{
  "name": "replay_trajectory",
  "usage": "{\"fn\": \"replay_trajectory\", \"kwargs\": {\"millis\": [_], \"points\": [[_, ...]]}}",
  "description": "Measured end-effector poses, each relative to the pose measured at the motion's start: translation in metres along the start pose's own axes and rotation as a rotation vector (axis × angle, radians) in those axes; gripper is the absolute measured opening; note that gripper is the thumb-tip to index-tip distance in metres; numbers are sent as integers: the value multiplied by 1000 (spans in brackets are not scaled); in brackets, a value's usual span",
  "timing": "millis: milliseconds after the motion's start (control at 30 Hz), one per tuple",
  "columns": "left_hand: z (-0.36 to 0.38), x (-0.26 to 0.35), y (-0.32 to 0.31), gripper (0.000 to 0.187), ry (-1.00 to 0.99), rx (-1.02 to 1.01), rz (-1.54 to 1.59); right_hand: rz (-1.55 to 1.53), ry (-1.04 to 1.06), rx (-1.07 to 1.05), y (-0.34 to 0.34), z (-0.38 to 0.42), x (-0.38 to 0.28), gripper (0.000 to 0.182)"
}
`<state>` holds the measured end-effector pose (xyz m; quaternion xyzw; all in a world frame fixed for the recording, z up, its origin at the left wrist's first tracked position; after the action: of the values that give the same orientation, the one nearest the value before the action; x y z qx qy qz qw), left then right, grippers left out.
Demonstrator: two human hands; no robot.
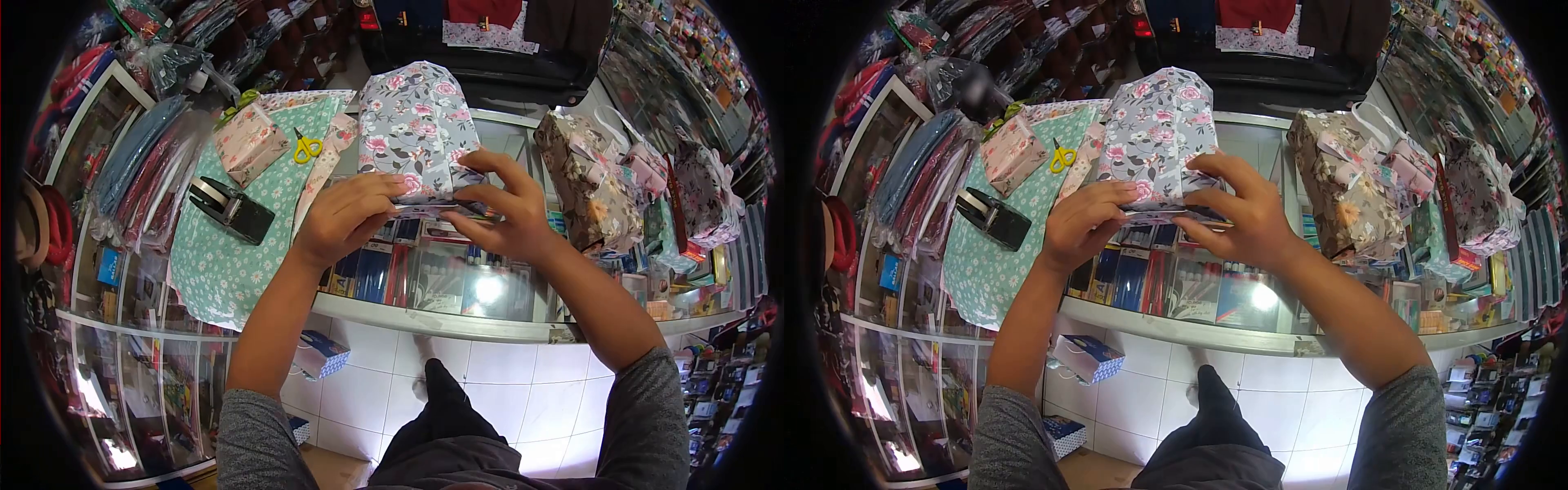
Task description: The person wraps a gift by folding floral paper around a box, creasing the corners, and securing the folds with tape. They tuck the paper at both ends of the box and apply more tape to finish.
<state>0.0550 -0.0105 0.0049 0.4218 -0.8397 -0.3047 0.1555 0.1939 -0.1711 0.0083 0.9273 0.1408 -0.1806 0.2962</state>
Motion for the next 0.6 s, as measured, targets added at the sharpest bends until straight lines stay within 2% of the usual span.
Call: {"fn": "replay_trajectory", "kwargs": {"millis": [200, 367, 600], "points": [[-2, 1, 0, 22, -14, 14, 12, 76, 135, 32, 1, 1, -11, 28], [-3, 2, 1, 27, -5, -8, 0, 27, 125, 46, 2, 1, -8, 30], [-2, 2, 1, 18, -27, -3, 13, 25, 155, 22, 3, 1, -10, 29]]}}
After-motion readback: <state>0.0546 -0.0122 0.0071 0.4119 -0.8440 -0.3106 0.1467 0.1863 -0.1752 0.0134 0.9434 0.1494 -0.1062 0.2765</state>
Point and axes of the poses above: each hand's wrist, its own z-axis away from the middle knuckle, its own y-axis out of the back of the hand, x = y × z, the point moved 8 cm from there along -z, towards the middle knuckle, and after that the axes turned 11 degrees about -y, right-handed, at the moved point
